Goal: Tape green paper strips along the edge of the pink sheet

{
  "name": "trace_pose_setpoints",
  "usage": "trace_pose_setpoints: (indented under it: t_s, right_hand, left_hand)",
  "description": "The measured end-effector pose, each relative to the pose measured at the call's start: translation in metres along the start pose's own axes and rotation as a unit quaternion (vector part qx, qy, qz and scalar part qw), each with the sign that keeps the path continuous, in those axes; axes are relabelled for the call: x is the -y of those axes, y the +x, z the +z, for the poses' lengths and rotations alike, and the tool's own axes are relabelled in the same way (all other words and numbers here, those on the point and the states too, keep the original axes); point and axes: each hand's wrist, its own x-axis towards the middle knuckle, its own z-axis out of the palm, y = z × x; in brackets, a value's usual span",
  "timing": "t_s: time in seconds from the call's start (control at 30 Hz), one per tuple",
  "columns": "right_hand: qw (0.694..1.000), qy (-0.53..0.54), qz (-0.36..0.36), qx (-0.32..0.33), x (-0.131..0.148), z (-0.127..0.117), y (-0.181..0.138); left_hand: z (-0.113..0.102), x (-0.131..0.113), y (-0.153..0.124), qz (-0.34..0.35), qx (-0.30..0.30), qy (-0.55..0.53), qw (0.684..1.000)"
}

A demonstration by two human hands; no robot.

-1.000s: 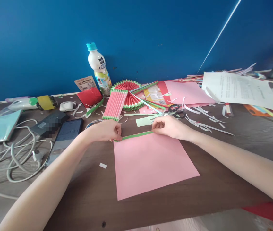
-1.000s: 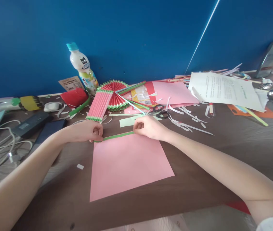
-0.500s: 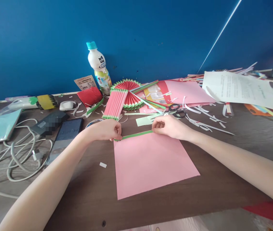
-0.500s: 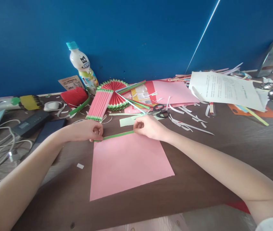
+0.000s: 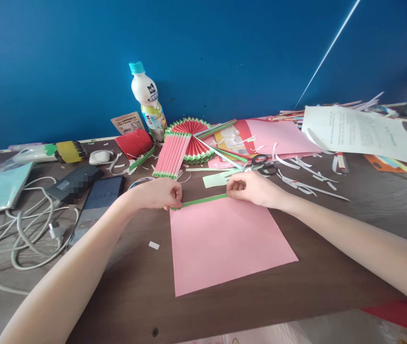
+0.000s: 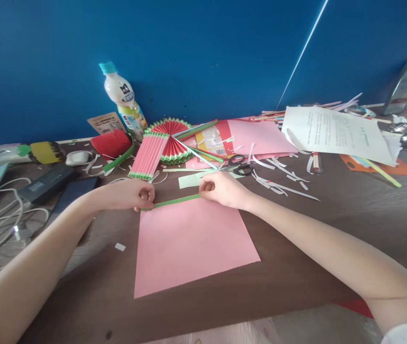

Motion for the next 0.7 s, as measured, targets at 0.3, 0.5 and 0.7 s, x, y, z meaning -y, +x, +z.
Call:
trace_pose_setpoints:
  t_s: [0.3, 0.5, 0.7]
  right_hand:
    - [1.0, 0.002, -0.001, -0.001, 0.0009, -0.0008, -0.0008]
    - [1.0, 0.001, 0.012, 0.0, 0.0027, -0.0014, -0.0012]
    - [1.0, 0.0, 0.011, 0.002, 0.0014, -0.0007, -0.0005]
  left_hand:
    - [-0.001, 0.0016, -0.0015, 0.007, 0.004, 0.02, 1.0]
    - [-0.0024, 0.0017, -0.001, 0.015, 0.004, 0.025, 1.0]
    - [-0.0018, 0.0067, 0.0004, 0.033, 0.001, 0.023, 0.999]
